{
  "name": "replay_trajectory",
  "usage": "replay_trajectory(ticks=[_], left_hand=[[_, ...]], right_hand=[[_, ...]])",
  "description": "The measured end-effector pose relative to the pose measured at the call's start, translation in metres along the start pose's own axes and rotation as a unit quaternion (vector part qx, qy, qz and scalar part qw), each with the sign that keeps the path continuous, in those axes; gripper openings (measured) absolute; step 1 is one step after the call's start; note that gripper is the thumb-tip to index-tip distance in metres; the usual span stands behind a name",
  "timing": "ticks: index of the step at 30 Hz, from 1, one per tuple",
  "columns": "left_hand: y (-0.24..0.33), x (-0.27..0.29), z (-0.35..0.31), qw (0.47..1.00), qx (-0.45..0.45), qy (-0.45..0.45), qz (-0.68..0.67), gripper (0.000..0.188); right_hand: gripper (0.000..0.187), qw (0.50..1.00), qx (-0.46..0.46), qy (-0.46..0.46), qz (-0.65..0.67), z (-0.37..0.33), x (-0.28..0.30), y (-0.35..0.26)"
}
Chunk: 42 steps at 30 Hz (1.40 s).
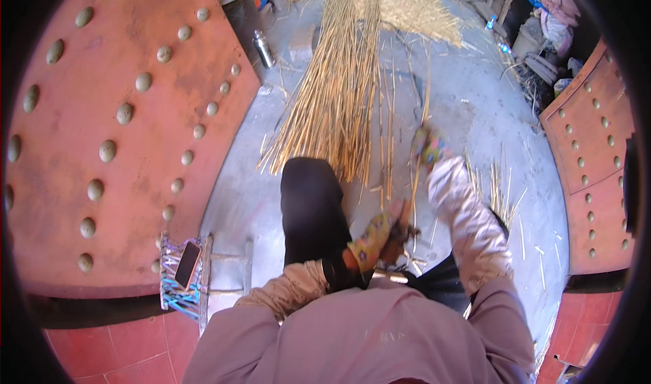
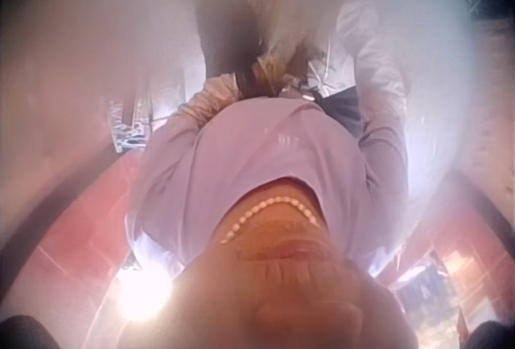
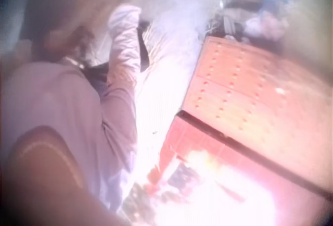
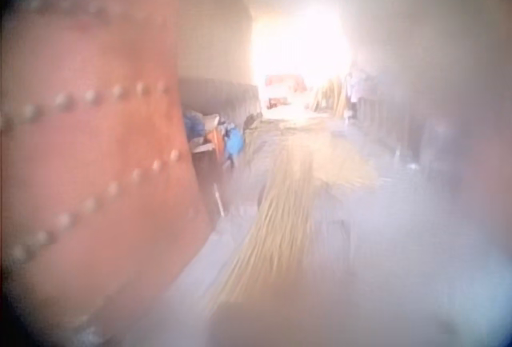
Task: Stripping thin layers from long bamboo stalks using a handheld wooden stripping tool.
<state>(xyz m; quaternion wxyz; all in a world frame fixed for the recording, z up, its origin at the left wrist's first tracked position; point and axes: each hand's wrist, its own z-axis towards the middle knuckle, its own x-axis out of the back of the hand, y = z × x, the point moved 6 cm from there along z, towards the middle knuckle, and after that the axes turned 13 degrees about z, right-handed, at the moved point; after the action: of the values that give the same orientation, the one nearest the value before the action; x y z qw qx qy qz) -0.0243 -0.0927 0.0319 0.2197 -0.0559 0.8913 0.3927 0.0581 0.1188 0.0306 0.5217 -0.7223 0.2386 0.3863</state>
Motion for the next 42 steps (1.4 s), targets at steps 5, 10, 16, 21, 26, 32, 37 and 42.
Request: replay_trajectory(ticks=[5,10,16,21,26,32,37,42], left_hand=[[0.024,0.025,-0.024,0.999,-0.022,0.017,-0.040,0.045],[0.014,0.018,-0.025,0.999,0.026,-0.023,-0.026,0.044],[0.016,0.013,-0.020,0.999,-0.003,-0.040,0.003,0.044],[0.044,0.011,-0.008,0.995,-0.094,0.013,0.021,0.044],[0.042,-0.009,-0.007,0.996,-0.058,0.029,0.058,0.044],[0.080,-0.013,0.011,0.981,-0.156,0.081,0.079,0.045],[0.098,-0.038,0.055,0.985,-0.162,0.058,0.005,0.046],[0.105,-0.070,0.086,0.976,-0.202,0.066,-0.049,0.046]], right_hand=[[0.023,0.994,0.050,0.078,0.060,0.015,-0.046,-0.046],[0.021,0.988,0.071,0.132,0.045,-0.009,-0.069,-0.038],[0.018,0.994,0.014,0.097,0.048,-0.033,-0.048,-0.001],[0.018,0.993,-0.063,0.104,0.012,-0.060,-0.058,0.027],[0.014,0.988,-0.013,0.081,0.132,-0.025,-0.046,-0.024],[0.022,0.965,-0.121,-0.229,0.031,-0.052,-0.063,-0.012],[0.044,0.979,0.104,0.073,-0.160,-0.094,0.004,-0.071],[0.022,0.957,0.038,0.146,-0.247,-0.169,0.010,-0.022]])
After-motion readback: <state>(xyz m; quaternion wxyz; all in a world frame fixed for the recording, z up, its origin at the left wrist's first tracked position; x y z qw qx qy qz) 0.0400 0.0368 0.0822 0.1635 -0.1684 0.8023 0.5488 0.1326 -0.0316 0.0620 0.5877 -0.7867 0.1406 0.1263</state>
